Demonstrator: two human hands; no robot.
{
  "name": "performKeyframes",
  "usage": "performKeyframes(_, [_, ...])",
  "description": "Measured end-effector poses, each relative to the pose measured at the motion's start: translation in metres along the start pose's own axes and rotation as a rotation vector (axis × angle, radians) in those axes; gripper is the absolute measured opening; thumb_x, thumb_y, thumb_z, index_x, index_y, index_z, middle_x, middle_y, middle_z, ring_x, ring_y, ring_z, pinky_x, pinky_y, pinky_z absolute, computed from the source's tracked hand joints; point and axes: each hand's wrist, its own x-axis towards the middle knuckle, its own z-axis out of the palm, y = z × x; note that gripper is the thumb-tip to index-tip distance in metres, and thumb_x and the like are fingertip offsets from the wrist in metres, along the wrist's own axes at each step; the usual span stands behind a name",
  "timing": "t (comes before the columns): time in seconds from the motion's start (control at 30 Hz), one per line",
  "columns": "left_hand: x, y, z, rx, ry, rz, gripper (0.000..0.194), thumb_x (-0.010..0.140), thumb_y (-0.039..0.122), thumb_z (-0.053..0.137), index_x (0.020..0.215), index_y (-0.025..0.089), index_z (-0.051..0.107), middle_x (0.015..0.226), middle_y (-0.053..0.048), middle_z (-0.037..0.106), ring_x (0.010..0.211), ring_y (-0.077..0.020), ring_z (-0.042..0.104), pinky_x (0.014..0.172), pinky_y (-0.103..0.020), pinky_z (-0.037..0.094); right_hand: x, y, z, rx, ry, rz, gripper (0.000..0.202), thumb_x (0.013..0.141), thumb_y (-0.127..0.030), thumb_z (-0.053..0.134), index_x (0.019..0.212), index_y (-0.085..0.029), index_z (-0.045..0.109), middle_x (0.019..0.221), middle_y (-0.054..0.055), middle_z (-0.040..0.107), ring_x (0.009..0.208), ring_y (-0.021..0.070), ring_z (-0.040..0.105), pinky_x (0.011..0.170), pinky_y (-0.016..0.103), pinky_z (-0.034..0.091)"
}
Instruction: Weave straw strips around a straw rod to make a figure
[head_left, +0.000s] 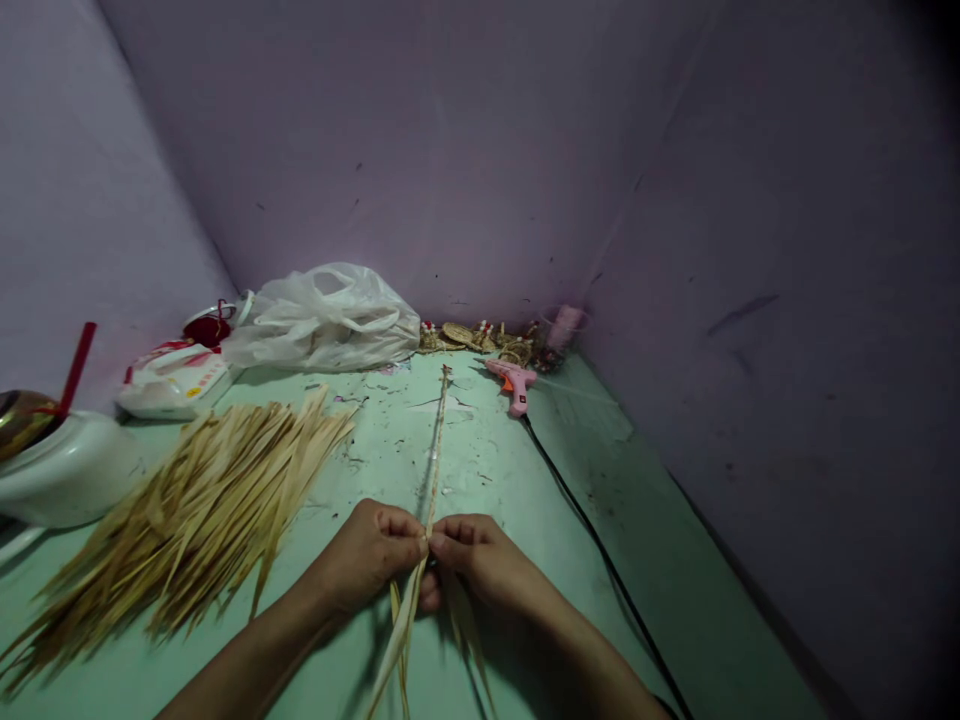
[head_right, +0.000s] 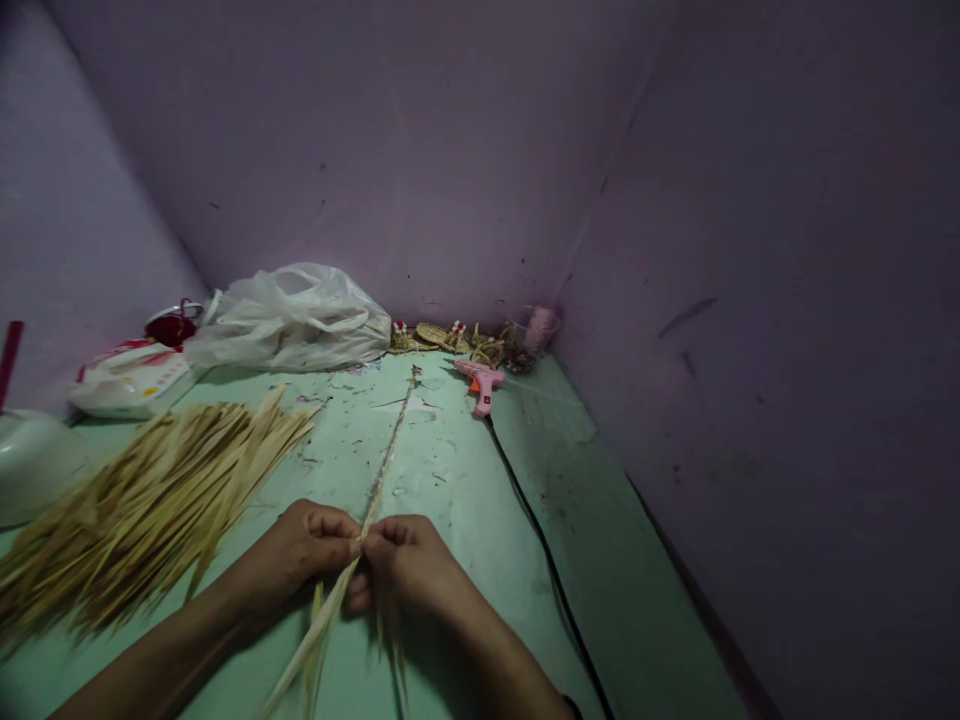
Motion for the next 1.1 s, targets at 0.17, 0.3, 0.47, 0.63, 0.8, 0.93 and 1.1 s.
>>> performKeyframes(0.17, [0.001, -0.001, -0.004, 0.297, 0.095, 0.047, 0.016, 0.057, 0.026, 0.052, 0.052, 0.011, 0.054, 0.042, 0.006, 0.034, 0.043, -0.0048, 0.025, 0.042, -0.019, 0.017, 0.004, 0.010, 0.003, -0.088, 0.150, -0.106, 0.015, 0.054, -0.023, 0.058, 0.051, -0.012, 0.049, 0.040, -0.005, 0.039, 0.037, 0.0020, 0.027, 0.039, 0.019, 0.017])
performKeyframes(0.3, [-0.001, -0.005, -0.012, 0.367, 0.044, 0.076, 0.020, 0.061, 0.029, 0.050, 0.053, 0.012, 0.054, 0.043, 0.006, 0.034, 0.043, -0.0050, 0.026, 0.042, -0.019, 0.018, 0.001, 0.008, 0.001, -0.014, 0.178, -0.119, 0.009, 0.053, -0.018, 0.057, 0.053, -0.011, 0.052, 0.044, -0.003, 0.044, 0.040, 0.0037, 0.034, 0.042, 0.019, 0.022])
performKeyframes(0.47, [-0.008, 0.000, -0.021, 0.312, -0.042, -0.019, 0.022, 0.063, 0.032, 0.051, 0.055, 0.012, 0.054, 0.042, 0.003, 0.043, 0.040, -0.0061, 0.033, 0.042, -0.020, 0.025, -0.002, 0.007, 0.003, 0.031, 0.202, -0.113, 0.010, 0.054, -0.018, 0.057, 0.056, -0.009, 0.054, 0.046, -0.003, 0.045, 0.042, 0.0037, 0.034, 0.044, 0.019, 0.022])
performKeyframes(0.63, [-0.012, 0.013, -0.040, 0.396, -0.018, -0.042, 0.024, 0.064, 0.033, 0.050, 0.057, 0.012, 0.059, 0.049, -0.001, 0.053, 0.043, -0.0074, 0.038, 0.045, -0.020, 0.027, -0.001, 0.009, 0.004, 0.013, 0.196, -0.103, 0.011, 0.055, -0.020, 0.058, 0.056, -0.010, 0.053, 0.046, -0.003, 0.043, 0.042, 0.0040, 0.033, 0.043, 0.020, 0.021])
performKeyframes(0.8, [-0.015, 0.019, -0.082, 0.765, 0.832, 0.058, 0.025, 0.067, 0.037, 0.045, 0.068, 0.017, 0.062, 0.066, -0.003, 0.061, 0.063, -0.0155, 0.052, 0.056, -0.024, 0.033, 0.000, 0.012, 0.004, -0.045, 0.213, -0.097, 0.014, 0.059, -0.023, 0.058, 0.056, -0.011, 0.052, 0.047, -0.002, 0.043, 0.043, 0.0046, 0.033, 0.044, 0.020, 0.020])
performKeyframes(0.93, [-0.011, 0.016, -0.096, 0.977, 1.048, -0.101, 0.033, 0.069, 0.047, 0.039, 0.071, 0.022, 0.061, 0.070, -0.004, 0.062, 0.066, -0.0206, 0.054, 0.052, -0.026, 0.030, 0.001, 0.013, 0.004, -0.055, 0.186, -0.091, 0.017, 0.060, -0.026, 0.059, 0.056, -0.012, 0.051, 0.046, -0.003, 0.041, 0.043, 0.0047, 0.031, 0.043, 0.020, 0.019])
performKeyframes(1.1, [-0.003, 0.016, -0.095, 1.136, 0.988, -0.224, 0.030, 0.070, 0.035, 0.036, 0.072, 0.021, 0.063, 0.075, -0.009, 0.063, 0.070, -0.0239, 0.055, 0.051, -0.027, 0.029, 0.000, 0.012, 0.003, -0.047, 0.180, -0.082, 0.019, 0.060, -0.028, 0.060, 0.055, -0.012, 0.050, 0.044, -0.005, 0.037, 0.040, 0.0037, 0.027, 0.041, 0.020, 0.016])
